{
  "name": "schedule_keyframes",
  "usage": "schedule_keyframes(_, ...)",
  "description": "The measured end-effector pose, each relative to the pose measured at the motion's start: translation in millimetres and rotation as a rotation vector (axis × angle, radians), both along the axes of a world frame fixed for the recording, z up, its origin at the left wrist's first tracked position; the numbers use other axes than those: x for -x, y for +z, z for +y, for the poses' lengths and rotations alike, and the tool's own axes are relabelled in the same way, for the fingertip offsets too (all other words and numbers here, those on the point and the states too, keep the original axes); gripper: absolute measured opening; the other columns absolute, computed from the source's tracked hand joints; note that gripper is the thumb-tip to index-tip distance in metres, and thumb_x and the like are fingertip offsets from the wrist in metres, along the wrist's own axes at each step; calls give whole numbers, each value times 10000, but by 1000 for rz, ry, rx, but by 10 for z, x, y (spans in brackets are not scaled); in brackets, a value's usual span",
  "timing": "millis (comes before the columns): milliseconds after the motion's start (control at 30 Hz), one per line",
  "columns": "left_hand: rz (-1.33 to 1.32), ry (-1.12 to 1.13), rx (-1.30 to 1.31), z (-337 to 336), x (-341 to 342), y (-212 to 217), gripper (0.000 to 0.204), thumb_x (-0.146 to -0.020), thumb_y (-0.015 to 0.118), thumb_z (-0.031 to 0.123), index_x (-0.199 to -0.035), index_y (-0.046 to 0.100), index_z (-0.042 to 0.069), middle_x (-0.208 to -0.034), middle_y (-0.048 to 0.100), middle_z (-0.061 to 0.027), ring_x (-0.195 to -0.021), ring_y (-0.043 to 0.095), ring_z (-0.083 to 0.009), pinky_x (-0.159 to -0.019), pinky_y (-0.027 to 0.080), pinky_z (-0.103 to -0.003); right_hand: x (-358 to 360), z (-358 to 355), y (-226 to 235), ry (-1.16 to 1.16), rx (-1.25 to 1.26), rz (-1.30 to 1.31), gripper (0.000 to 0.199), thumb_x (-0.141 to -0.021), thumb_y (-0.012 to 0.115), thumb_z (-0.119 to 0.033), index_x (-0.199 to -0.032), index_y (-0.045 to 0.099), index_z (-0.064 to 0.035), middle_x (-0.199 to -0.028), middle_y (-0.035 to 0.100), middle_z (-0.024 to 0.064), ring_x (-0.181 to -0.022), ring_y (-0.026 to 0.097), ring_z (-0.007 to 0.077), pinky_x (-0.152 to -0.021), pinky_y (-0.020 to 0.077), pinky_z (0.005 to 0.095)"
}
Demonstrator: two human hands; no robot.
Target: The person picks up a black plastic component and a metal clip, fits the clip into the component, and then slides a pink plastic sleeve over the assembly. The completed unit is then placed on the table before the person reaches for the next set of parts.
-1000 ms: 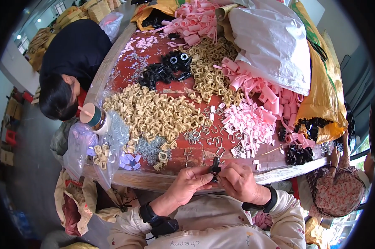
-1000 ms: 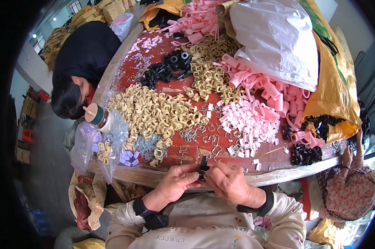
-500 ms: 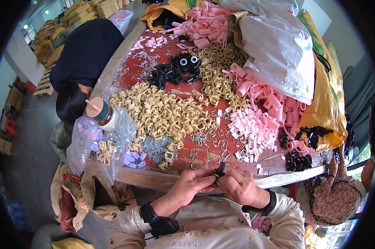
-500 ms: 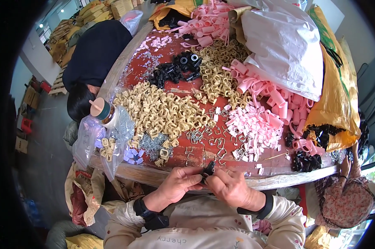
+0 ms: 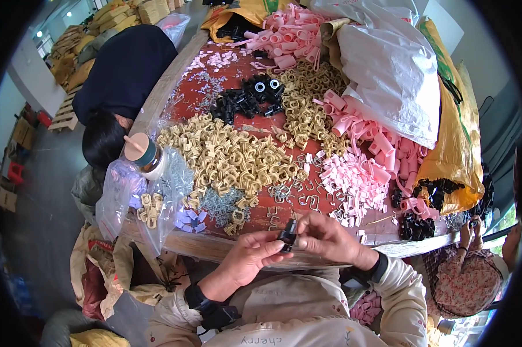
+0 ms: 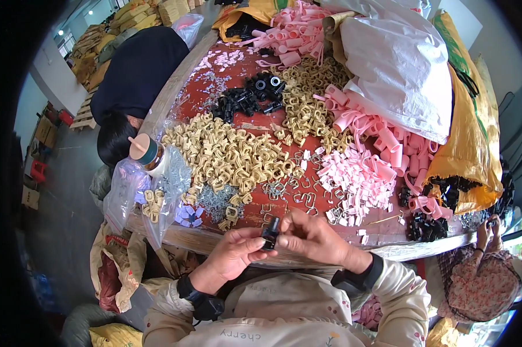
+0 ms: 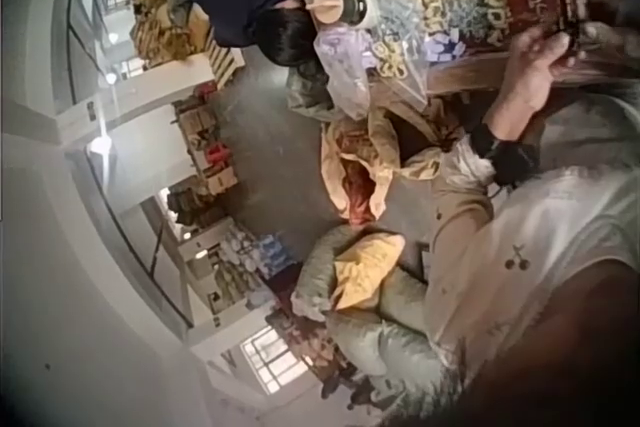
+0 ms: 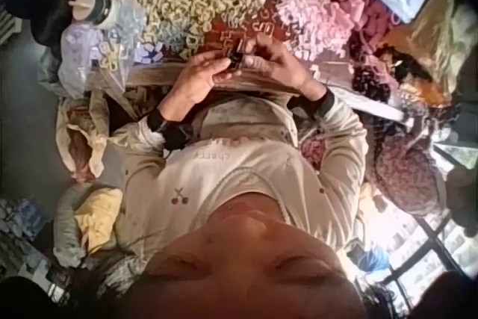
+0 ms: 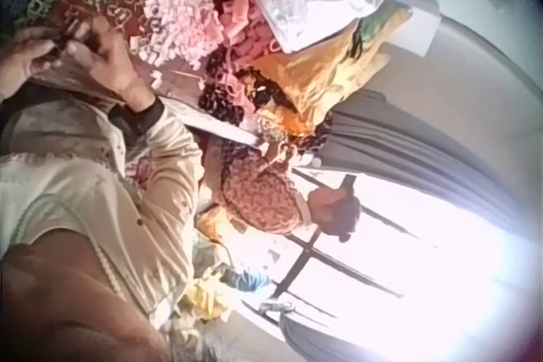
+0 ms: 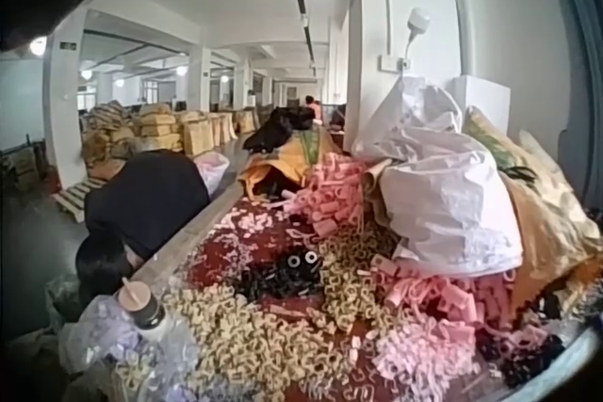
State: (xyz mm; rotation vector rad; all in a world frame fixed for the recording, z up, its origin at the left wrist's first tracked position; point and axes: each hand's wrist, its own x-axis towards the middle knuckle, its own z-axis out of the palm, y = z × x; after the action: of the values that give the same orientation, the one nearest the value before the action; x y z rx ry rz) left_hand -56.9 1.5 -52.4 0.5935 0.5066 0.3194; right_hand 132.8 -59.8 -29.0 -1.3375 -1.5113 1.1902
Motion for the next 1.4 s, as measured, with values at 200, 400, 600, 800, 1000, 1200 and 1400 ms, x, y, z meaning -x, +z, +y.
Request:
schedule_keyframes(200,-42,248,34,65,225,-93,206,-793,528,83,-993,537,34,-926,574,-155,-802,589,-227,-652,503,-230,162,459,173,180,-258,-372,228,-733,565,-97,-925,454,-43,-752,543,114,-658,555,267,-554,433,357)
schedule_keyframes(400,-55,313,54,60,329,-171,188,-790,529,73,-976,544,48,-930,572,-155,-801,588,-242,-651,507,-249,328,871,-226,216,-248,-946,256,-709,558,-89,-951,480,-64,-771,550,134,-721,559,309,-605,448,378)
schedule_keyframes(600,-81,358,52,73,367,-185,163,-792,528,77,-951,555,55,-932,571,-160,-811,585,-253,-655,507,-254,135,814,-237,197,-268,-524,197,-734,555,-84,-921,494,-68,-729,545,91,-646,563,242,-565,448,324)
schedule_keyframes(800,-121,287,71,77,215,-248,171,-788,536,97,-953,550,52,-944,571,-146,-865,565,-266,-721,491,-287,-5,439,-255,126,307,660,63,-812,511,-115,-864,493,-84,-692,492,-3,-520,401,78,-447,322,195)
schedule_keyframes(1000,-239,155,99,31,-29,-179,246,-786,544,151,-1005,524,39,-970,564,-110,-955,517,-263,-850,417,-353,116,114,-192,37,480,1010,82,-843,478,-166,-888,469,-99,-733,484,-13,-510,324,34,-432,217,161)
schedule_keyframes(1200,-229,113,143,-58,-160,-249,283,-792,536,166,-1036,502,27,-983,553,-93,-990,489,-227,-890,374,-364,33,-36,-165,-65,187,574,112,-875,409,-178,-923,406,-77,-778,467,-6,-600,395,69,-506,322,193)
schedule_keyframes(1400,-177,112,126,-104,-302,-140,280,-804,521,171,-1046,493,31,-1004,540,-78,-981,490,-189,-899,367,-353,-87,-137,-183,-33,33,257,146,-883,386,-209,-895,386,-64,-764,461,0,-669,437,93,-598,374,227)
